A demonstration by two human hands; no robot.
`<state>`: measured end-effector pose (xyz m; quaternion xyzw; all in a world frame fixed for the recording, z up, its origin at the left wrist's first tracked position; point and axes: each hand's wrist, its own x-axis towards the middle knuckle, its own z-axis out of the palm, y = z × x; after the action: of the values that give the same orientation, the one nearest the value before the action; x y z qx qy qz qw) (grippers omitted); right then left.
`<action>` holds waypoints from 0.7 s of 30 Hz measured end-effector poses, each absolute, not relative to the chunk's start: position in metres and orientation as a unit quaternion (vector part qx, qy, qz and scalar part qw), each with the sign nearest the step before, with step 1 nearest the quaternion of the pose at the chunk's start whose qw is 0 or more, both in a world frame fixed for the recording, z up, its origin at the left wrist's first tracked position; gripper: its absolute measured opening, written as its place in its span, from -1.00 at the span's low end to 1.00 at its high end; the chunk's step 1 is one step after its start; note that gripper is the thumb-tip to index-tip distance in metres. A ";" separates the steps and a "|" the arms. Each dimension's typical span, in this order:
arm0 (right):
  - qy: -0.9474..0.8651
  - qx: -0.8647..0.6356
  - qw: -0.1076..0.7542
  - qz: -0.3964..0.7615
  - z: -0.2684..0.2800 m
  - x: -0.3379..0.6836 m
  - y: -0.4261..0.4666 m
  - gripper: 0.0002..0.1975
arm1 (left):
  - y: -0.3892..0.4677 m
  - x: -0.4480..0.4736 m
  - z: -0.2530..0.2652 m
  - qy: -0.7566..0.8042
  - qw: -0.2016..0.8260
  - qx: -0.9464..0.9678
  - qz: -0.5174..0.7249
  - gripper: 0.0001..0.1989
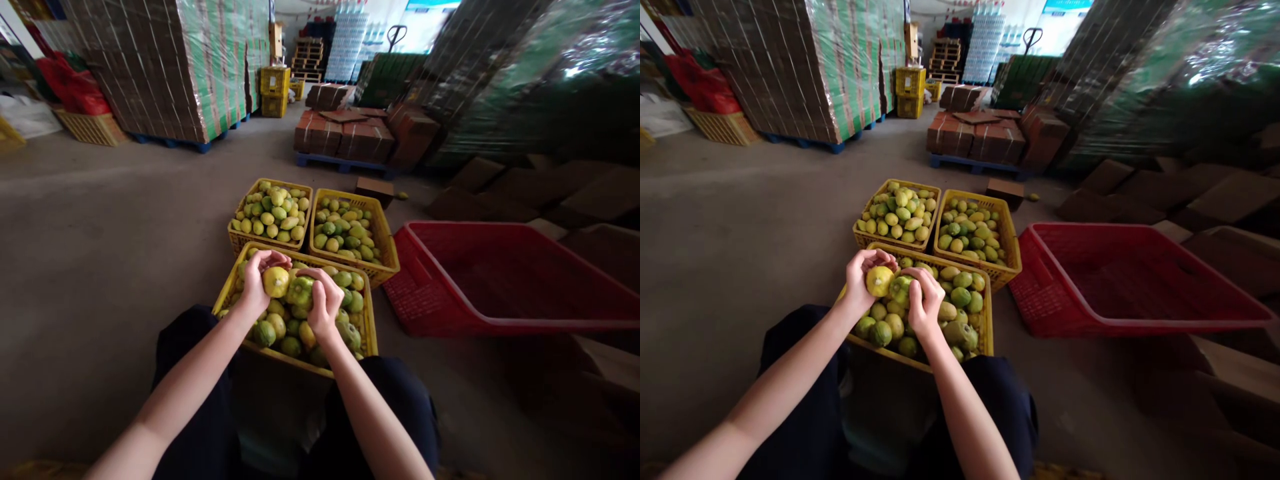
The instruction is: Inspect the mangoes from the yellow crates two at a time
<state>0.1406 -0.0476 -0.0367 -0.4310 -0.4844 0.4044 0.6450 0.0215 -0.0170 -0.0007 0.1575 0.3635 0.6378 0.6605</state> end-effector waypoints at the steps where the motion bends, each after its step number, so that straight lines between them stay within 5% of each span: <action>1: -0.474 -0.440 0.650 0.399 -0.037 0.140 -0.046 -0.83 | -0.018 0.024 -0.003 0.368 0.657 0.159 0.638 -0.76; 12: -0.467 -0.525 0.638 0.315 -0.043 0.131 -0.036 -0.63 | -0.017 0.029 -0.017 0.441 0.680 0.097 0.578 -0.63; 21: -0.481 -0.548 0.590 0.347 -0.048 0.127 -0.031 -0.66 | -0.012 0.025 -0.015 0.394 0.682 0.074 0.612 -0.79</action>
<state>0.1269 -0.0312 -0.0475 -0.5477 -0.4806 0.3470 0.5905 0.0252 -0.0121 -0.0153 0.0737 0.3943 0.6115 0.6820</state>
